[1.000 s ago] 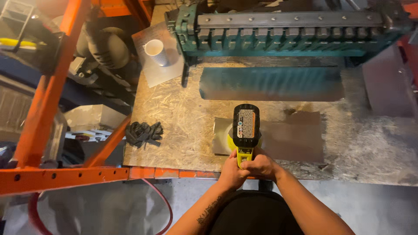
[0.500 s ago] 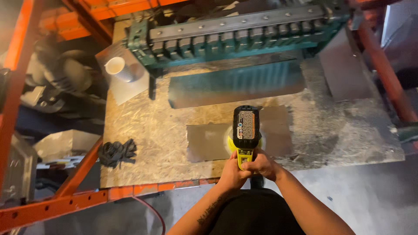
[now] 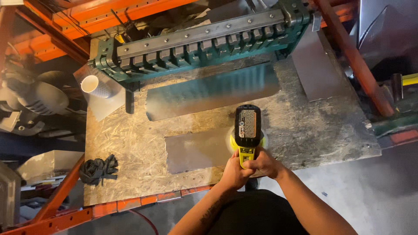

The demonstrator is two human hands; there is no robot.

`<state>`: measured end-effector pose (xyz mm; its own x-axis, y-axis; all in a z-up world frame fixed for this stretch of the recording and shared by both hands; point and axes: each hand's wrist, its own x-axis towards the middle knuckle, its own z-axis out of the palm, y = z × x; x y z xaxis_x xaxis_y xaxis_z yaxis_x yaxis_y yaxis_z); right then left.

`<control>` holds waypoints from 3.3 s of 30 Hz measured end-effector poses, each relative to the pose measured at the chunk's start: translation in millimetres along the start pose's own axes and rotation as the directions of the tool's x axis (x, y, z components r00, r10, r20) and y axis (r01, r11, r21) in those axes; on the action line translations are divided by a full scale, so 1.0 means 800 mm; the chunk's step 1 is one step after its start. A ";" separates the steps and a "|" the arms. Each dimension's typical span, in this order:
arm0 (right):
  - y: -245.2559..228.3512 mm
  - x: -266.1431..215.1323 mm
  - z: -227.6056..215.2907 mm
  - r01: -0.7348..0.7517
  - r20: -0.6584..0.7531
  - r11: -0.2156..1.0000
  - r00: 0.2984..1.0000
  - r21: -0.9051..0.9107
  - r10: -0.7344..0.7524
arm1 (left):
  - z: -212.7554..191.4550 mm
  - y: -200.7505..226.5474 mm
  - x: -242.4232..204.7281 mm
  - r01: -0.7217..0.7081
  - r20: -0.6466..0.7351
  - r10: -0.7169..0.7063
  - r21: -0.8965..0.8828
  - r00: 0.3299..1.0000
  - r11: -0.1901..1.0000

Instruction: The person uses a yellow and black orbital sander to smooth the surface of a rectangular metal sheet on a workbench. The sander is moved back and forth across the sheet in a repetitive motion.

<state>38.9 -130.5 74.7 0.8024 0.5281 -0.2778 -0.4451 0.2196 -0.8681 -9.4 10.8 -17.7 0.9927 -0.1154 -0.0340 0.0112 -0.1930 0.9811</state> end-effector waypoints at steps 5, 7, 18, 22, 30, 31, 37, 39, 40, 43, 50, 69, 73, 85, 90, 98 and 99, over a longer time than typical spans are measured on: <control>-0.010 0.012 -0.034 0.012 0.015 0.999 1.000 -0.036 -0.012 | 0.008 0.033 0.020 0.015 -0.023 -0.015 -0.005 1.000 1.000; -0.008 0.015 -0.044 0.008 0.014 0.999 1.000 -0.034 -0.007 | 0.008 0.052 0.025 -0.021 -0.039 0.020 -0.026 0.999 0.999; 0.016 0.013 -0.033 -0.054 0.007 0.998 0.999 0.040 0.054 | 0.005 0.026 0.006 -0.016 -0.046 0.014 -0.041 0.999 0.999; 0.041 0.014 -0.017 -0.055 0.002 0.989 0.998 0.138 0.055 | -0.010 0.024 -0.004 -0.085 0.030 0.084 0.048 0.996 0.995; 0.042 0.020 0.042 -0.078 0.048 0.996 0.996 0.053 0.076 | -0.052 0.004 -0.042 -0.057 -0.010 0.057 0.018 0.998 0.998; 0.033 0.018 0.057 -0.081 0.051 0.995 0.996 0.051 0.079 | -0.062 0.013 -0.047 -0.056 -0.013 0.056 0.016 0.998 0.998; 0.030 0.027 0.116 -0.082 0.046 0.996 0.995 -0.045 0.084 | -0.115 0.023 -0.075 0.010 -0.032 -0.013 -0.085 0.999 0.996; 0.024 0.033 0.139 -0.089 0.059 0.994 0.994 -0.069 0.093 | -0.130 0.018 -0.083 0.003 -0.060 -0.008 -0.096 0.998 0.995; 0.023 0.035 0.149 -0.089 0.065 0.993 0.993 -0.072 0.094 | -0.138 0.015 -0.087 0.001 -0.066 -0.008 -0.096 0.998 0.995; 0.007 0.041 0.186 -0.097 0.074 0.988 0.992 -0.117 0.106 | -0.161 0.008 -0.098 -0.010 -0.101 -0.001 -0.102 0.995 0.995; -0.012 0.049 0.260 -0.148 0.196 0.987 0.968 -0.064 0.158 | -0.209 -0.009 -0.113 -0.037 -0.177 0.016 -0.119 0.984 0.992; 0.029 0.083 0.232 -0.558 0.526 0.829 0.692 -0.046 0.495 | -0.249 0.071 -0.136 0.086 -0.146 -0.196 -0.548 0.970 0.832; 0.040 0.071 0.200 -0.492 0.450 0.870 0.770 -0.031 0.452 | -0.195 -0.050 -0.119 -0.005 -0.190 0.013 0.042 0.982 0.999; 0.064 0.032 0.089 -0.197 0.100 0.979 0.974 -0.044 0.201 | -0.105 0.012 -0.067 0.120 -0.043 -0.132 -0.216 0.990 0.969; 0.060 0.014 0.048 -0.144 -0.023 0.989 0.990 -0.042 0.143 | -0.065 -0.005 -0.042 0.087 0.060 -0.090 0.052 0.994 0.995; 0.031 0.012 -0.009 -0.112 -0.096 0.993 0.990 -0.042 0.108 | -0.015 0.002 0.003 0.037 0.050 -0.038 0.019 0.998 0.999; 0.033 0.017 -0.021 -0.100 -0.100 0.994 0.990 -0.041 0.095 | -0.009 -0.001 0.009 0.032 0.048 -0.032 0.009 0.998 0.999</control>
<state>44.6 -131.0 41.1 0.7922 0.4619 -0.3989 -0.5061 0.1319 -0.8523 -1.7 17.3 -16.9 0.9850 -0.1557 -0.0746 0.0415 -0.2057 0.9777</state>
